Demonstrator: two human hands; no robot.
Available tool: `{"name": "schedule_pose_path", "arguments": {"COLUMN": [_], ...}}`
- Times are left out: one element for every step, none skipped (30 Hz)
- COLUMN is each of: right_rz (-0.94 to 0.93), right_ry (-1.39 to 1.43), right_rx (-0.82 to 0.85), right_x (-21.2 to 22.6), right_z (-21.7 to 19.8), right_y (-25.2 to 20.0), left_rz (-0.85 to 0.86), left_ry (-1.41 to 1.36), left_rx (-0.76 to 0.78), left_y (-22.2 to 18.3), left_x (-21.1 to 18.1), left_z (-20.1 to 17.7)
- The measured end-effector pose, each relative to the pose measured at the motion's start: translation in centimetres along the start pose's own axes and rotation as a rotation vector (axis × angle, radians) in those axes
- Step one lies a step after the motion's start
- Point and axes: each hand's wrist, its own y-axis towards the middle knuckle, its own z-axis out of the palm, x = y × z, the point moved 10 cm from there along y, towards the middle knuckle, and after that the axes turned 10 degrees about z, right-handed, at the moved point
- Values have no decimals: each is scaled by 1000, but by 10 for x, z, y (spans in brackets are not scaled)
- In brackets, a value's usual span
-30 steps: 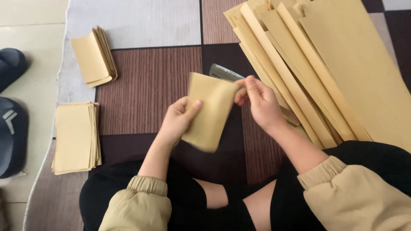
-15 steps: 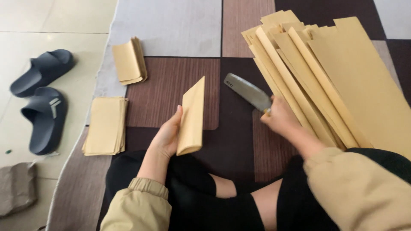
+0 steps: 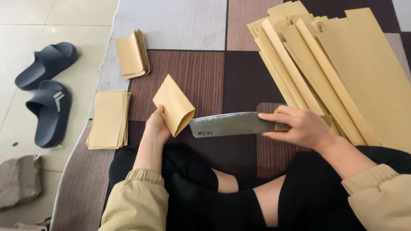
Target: Cutting long paper bags into smaller sections using a knife after folding them to create a guide.
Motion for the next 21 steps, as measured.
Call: {"name": "schedule_pose_path", "arguments": {"right_rz": [6,3,-1,1,-22,-42,-39,-64,-89,-87,-89,-93,-93,-97,-101,-101,-93,-83,-83,-76,-70], "right_ry": [0,-28,-56,-52,-108,-166,-164,-215,-267,-269,-304,-336,-337,-335,-333,-333,-344,-355,-356,-357,-357], "right_rx": [-3,0,3,4,-14,-31,-31,-48,-65,-66,-66,-64,-65,-53,-42,-40,-35,-30,-28,-31,-34], "right_x": [0,1,3,3,6,9,8,11,13,14,15,17,15,14,12,13,13,13,13,13,12], "right_z": [-2,-1,-1,0,1,2,5,6,7,7,8,10,13,17,22,23,25,26,26,26,26], "right_y": [1,2,3,4,3,2,1,0,-2,-1,0,1,1,2,2,2,3,3,4,5,7], "left_rz": [-4,14,32,31,56,78,76,101,126,124,187,253,253,318,382,381,415,448,446,444,441], "left_ry": [4,33,62,65,88,110,113,148,183,183,272,360,360,423,486,485,553,620,619,610,601], "left_rx": [3,11,19,17,35,55,54,76,97,100,117,132,133,148,164,162,192,223,223,227,230], "left_y": [-3,-7,-10,-12,-13,-14,-23,-30,-37,-41,-45,-50,-49,-49,-50,-56,-62,-69,-67,-65,-64], "left_x": [-1,-4,-8,-7,-8,-8,-8,-9,-11,-9,-14,-20,-16,-18,-20,-20,-23,-24,-23,-22,-21], "left_z": [0,-1,-2,1,5,10,15,25,35,39,45,49,51,53,56,59,67,75,75,76,76]}}
